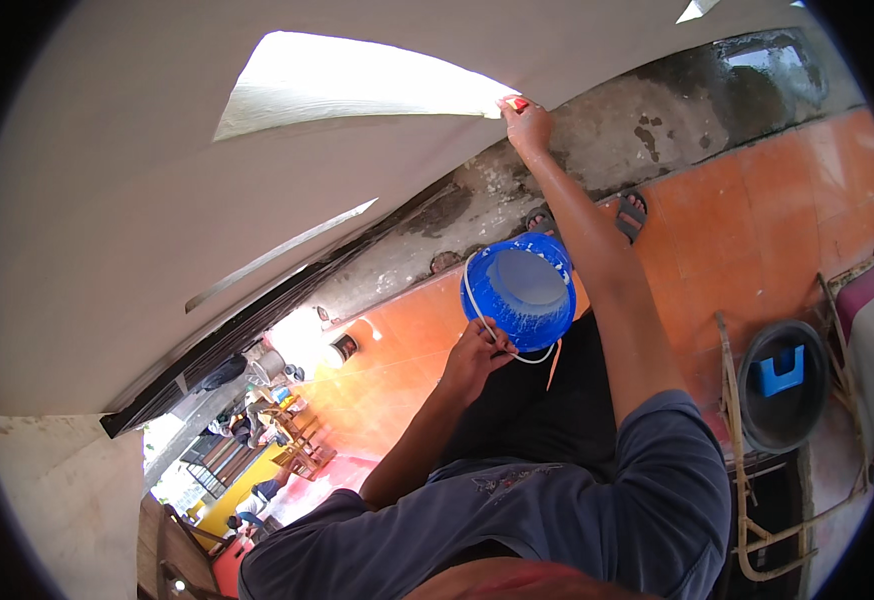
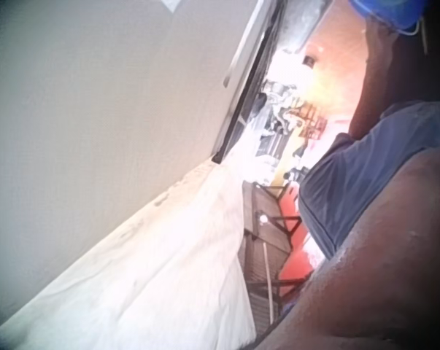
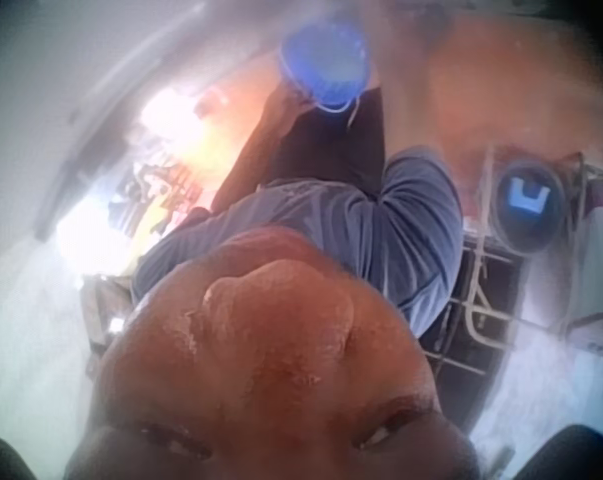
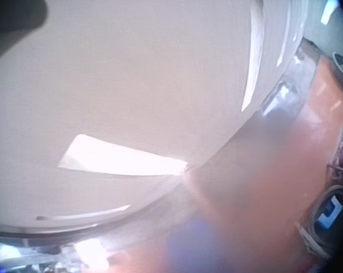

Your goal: The person paints a white ceiling using a paintbrush and a blue bucket of paint. They repeatedly dip the brush into the bucket and apply paint to the ceiling surface in long strokes.

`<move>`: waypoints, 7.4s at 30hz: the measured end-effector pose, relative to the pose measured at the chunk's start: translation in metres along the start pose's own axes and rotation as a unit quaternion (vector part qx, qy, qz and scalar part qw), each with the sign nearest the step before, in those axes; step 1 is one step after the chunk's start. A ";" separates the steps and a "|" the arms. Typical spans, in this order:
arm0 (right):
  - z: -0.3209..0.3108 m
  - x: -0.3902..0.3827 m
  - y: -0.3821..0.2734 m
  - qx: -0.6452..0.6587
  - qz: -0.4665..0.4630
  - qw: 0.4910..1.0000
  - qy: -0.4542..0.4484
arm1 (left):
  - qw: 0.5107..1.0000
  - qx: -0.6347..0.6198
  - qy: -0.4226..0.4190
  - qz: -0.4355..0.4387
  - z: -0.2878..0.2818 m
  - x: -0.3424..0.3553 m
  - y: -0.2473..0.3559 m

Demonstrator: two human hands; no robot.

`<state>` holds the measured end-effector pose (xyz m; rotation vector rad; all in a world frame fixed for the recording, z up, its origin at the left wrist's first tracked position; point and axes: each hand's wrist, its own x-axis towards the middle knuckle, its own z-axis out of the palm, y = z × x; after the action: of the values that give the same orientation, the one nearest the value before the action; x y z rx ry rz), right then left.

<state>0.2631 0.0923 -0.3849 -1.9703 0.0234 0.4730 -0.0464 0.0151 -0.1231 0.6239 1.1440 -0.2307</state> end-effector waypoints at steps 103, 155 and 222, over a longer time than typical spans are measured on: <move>-0.001 -0.029 -0.074 0.047 -0.309 0.943 0.110 | 0.998 -0.058 0.013 -0.012 -0.009 0.012 -0.007; -0.012 -0.031 -0.294 0.628 0.219 0.678 -0.313 | 0.999 -0.048 -0.003 -0.001 -0.007 0.004 -0.005; 0.055 0.004 -0.051 0.074 -0.080 0.993 0.036 | 0.997 -0.068 0.029 -0.005 -0.014 -0.002 -0.016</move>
<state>0.2609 0.1634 -0.3615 -1.8261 -0.0515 0.2880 -0.0655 0.0099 -0.1309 0.5073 1.2091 -0.1429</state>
